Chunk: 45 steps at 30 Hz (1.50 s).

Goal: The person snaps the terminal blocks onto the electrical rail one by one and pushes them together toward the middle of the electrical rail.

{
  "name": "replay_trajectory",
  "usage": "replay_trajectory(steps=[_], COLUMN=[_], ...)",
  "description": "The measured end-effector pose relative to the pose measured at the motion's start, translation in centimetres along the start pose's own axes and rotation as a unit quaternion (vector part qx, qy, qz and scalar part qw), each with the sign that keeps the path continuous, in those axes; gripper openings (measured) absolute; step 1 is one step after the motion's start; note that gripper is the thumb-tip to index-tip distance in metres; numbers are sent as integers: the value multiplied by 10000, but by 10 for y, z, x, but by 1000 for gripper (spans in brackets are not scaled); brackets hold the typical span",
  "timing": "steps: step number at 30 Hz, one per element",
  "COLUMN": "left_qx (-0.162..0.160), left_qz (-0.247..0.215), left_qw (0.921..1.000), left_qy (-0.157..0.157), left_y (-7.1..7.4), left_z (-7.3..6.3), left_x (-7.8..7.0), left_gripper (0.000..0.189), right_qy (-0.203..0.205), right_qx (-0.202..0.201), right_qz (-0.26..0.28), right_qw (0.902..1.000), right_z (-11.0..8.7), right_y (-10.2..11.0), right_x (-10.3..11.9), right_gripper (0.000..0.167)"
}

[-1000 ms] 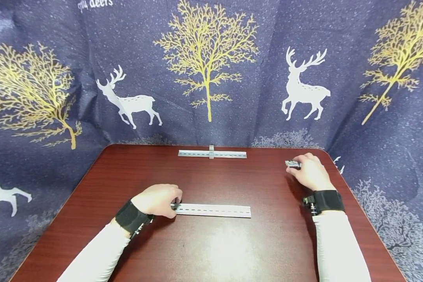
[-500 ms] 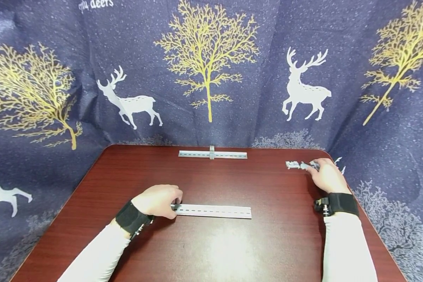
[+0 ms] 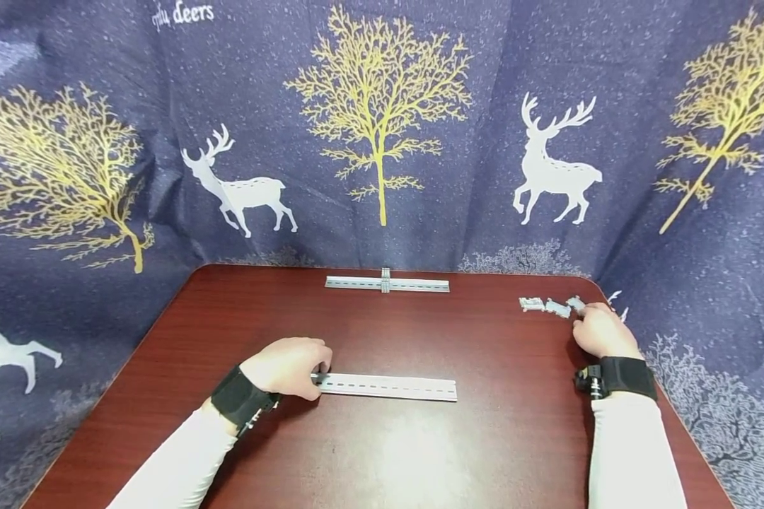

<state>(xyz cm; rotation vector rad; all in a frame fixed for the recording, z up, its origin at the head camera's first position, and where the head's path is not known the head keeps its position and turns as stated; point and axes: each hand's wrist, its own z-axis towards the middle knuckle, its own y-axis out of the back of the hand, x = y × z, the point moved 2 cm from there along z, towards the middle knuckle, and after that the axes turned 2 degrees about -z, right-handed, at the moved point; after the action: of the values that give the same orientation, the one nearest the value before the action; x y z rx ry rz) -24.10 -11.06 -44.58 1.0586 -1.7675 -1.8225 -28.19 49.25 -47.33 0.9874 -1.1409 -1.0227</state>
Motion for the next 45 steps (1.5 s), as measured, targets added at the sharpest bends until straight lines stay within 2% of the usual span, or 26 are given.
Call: replay_trajectory(steps=[4, 10, 12, 26, 32, 34, 39, 45], left_qx=[-12, 5, 14, 15, 31, 25, -10, -31], left_qz=[-34, 18, 23, 34, -1, -18, -86, -162], left_qw=[10000, 10000, 10000, 10000, 10000, 10000, 9999, 9998], left_qy=[-26, 5, 11, -50, -49, -52, -74, -66], left_y=[-1, -4, -4, -3, -1, 0, 4, 1], left_z=[-1, -1, -1, 1, 1, 1, -1, -3], left_x=[0, 2, 2, 1, 1, 0, -1, 1], left_gripper=[24, 26, 26, 26, 26, 25, 23, 26], right_qy=[-105, -75, -135, -702, -987, -1024, -930, -607], right_qx=[-41, -171, -184, -182, -469, -638, -1059, -1335], right_qz=[-85, -233, -244, -69, 31, 106, 403, 694], right_qw=[9999, 9996, 9994, 9973, 9940, 9926, 9892, 9868], right_z=[-4, -8, -9, -14, -12, -10, -3, 5], right_y=[3, 6, 6, 10, 11, 13, 19, 23], right_x=[-3, -4, -5, -12, -15, -11, 6, 32], right_gripper=[20, 44, 46, 30, 21, 21, 39, 41])
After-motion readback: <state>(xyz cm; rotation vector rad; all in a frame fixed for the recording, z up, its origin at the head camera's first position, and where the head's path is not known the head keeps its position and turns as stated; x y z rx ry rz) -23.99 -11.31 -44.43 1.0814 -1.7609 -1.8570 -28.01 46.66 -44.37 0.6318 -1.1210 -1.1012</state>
